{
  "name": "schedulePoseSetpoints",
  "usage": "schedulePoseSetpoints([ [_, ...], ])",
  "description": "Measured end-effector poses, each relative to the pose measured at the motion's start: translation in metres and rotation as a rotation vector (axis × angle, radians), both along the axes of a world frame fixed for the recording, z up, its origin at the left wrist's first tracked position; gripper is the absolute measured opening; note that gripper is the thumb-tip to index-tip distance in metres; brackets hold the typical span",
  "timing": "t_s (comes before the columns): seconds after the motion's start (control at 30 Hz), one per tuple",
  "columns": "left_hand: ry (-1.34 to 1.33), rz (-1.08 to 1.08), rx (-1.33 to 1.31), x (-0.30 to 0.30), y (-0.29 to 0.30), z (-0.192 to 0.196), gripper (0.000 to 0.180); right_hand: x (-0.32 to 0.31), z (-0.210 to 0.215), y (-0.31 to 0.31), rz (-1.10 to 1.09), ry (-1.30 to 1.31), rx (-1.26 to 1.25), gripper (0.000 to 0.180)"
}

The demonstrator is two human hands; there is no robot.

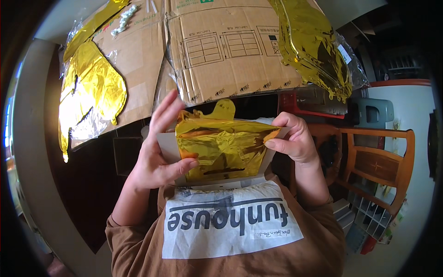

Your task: Folding and packaging gold foil balloons on a cardboard workspace.

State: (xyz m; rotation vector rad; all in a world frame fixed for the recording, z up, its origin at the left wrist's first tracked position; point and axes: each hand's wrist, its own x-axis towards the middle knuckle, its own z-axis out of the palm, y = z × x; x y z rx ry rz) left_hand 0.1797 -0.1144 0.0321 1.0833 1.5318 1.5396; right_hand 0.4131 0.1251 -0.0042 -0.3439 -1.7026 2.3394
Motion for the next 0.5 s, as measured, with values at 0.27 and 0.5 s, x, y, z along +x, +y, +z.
schedulePoseSetpoints([
  [0.27,-0.269,0.046,-0.229,0.012,-0.014,-0.002,0.022,-0.008,0.008,-0.013,-0.082,-0.064,-0.191,0.021],
  [0.5,-0.227,-0.003,-0.43,0.006,-0.015,0.004,0.029,-0.012,0.004,-0.007,0.012,-0.152,0.015,0.006],
])
